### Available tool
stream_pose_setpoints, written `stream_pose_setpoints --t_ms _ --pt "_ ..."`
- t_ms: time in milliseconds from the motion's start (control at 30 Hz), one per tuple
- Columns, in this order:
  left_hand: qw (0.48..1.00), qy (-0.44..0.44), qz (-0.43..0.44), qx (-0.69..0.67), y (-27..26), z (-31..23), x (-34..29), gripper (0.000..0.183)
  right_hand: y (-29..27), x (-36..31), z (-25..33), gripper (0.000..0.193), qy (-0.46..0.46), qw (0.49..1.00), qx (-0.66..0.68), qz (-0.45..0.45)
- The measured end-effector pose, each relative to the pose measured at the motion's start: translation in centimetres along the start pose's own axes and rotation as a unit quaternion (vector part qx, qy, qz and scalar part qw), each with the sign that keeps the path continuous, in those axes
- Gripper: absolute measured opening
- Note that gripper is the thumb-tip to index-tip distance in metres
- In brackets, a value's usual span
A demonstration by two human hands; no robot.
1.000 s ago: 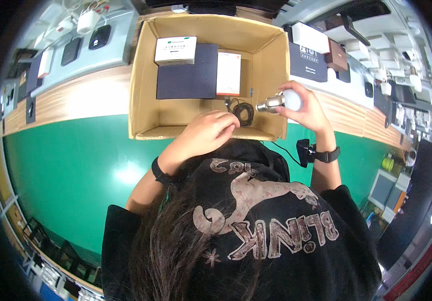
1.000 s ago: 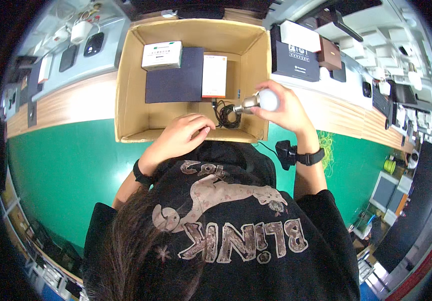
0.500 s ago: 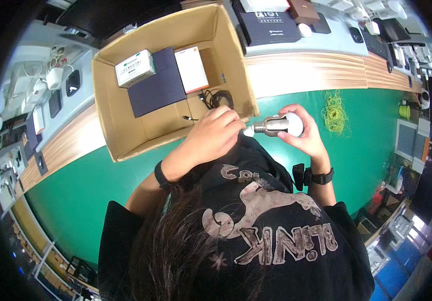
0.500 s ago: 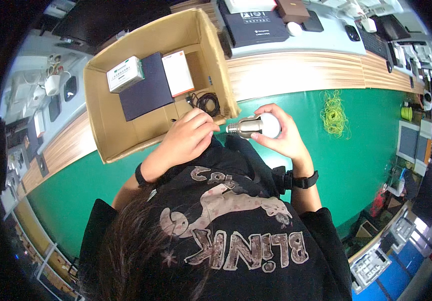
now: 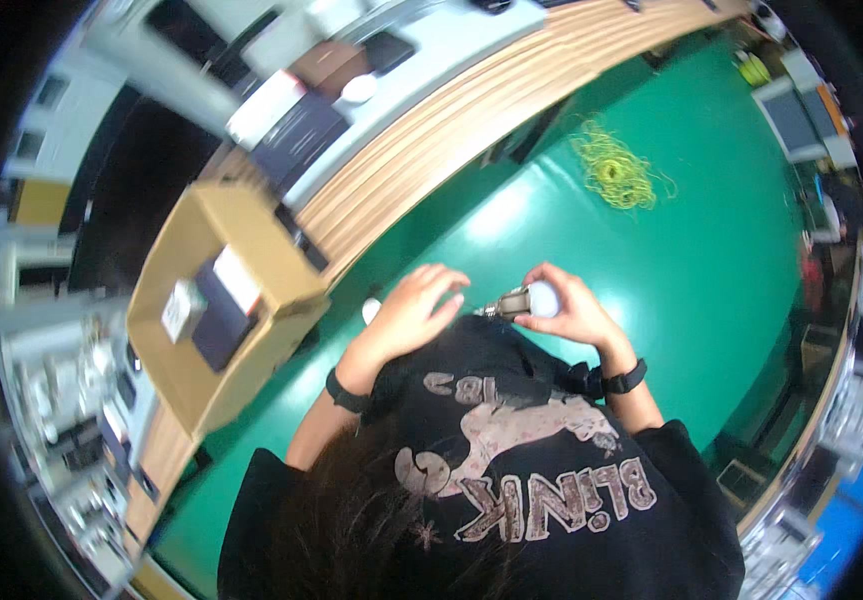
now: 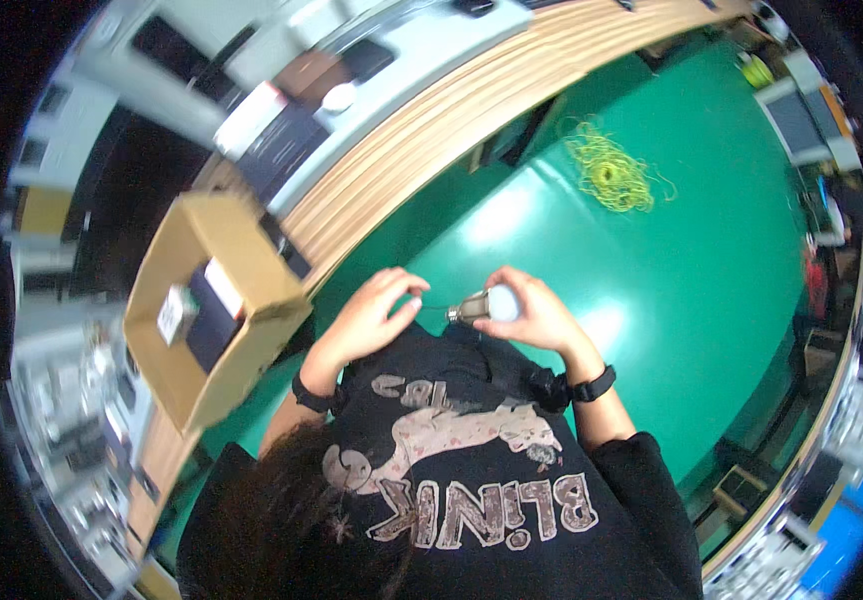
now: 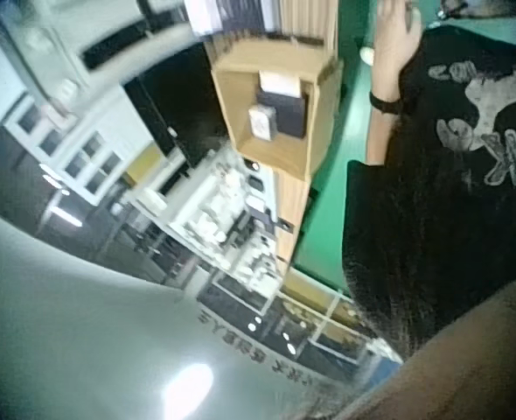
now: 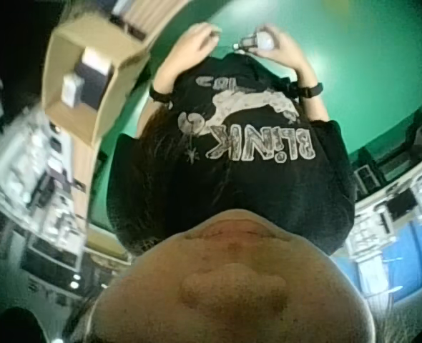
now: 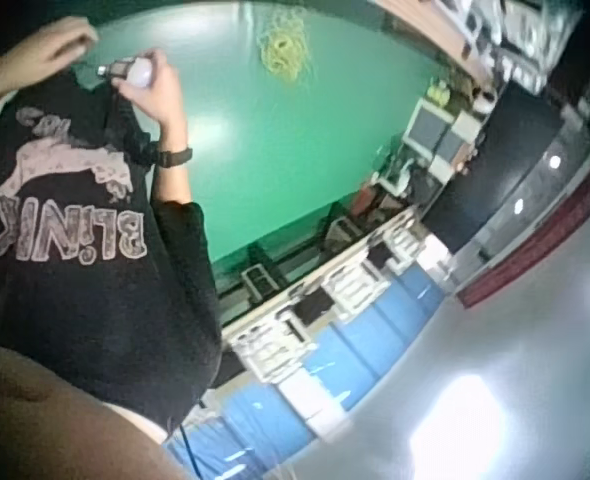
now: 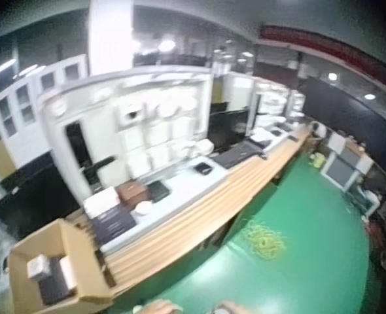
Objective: The recorder takes LED light bulbs from a box and installs them into various wall-mounted sockets in a lab or showroom environment.
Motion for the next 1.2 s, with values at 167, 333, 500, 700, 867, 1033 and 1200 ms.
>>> stream_pose_setpoints --t_ms 167,333,500,700,867,1033,1200 --pt "0.987 0.021 0.158 0.013 1.6 0.9 2.9 0.048 1.9 -0.9 -0.5 0.046 0.012 0.997 0.052 -0.055" --pt "0.961 0.065 0.265 -0.054 3.7 1.2 5.3 0.049 3.2 -1.8 -0.8 0.047 0.010 0.990 0.080 -0.113" --pt "0.923 0.102 0.351 -0.120 3.0 2.0 8.6 0.044 2.7 -2.0 -1.6 0.047 0.004 0.984 0.043 -0.175" --pt "0.913 0.162 0.371 -0.048 4.0 2.1 14.3 0.041 0.2 -3.9 -3.0 0.048 0.067 0.965 0.006 -0.253" --pt "0.873 0.266 0.402 -0.076 4.6 -2.6 18.1 0.045 -1.8 -6.5 -0.5 0.048 0.112 0.930 0.026 -0.350" --pt "0.831 0.308 0.463 0.020 6.0 -7.0 20.2 0.045 -0.8 -9.7 -0.2 0.046 0.122 0.875 0.077 -0.462" --pt "0.763 0.347 0.543 0.055 8.9 -9.6 23.3 0.044 -1.0 -12.0 -1.4 0.046 0.157 0.834 0.059 -0.526"
Point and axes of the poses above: each hand's wrist, its own x-axis towards the middle knuckle, its own y-axis out of the palm, z = x × y, the point moved 4 cm from there along x, towards the middle knuckle, and after that the axes turned 10 degrees about z, right-handed, at the moved point
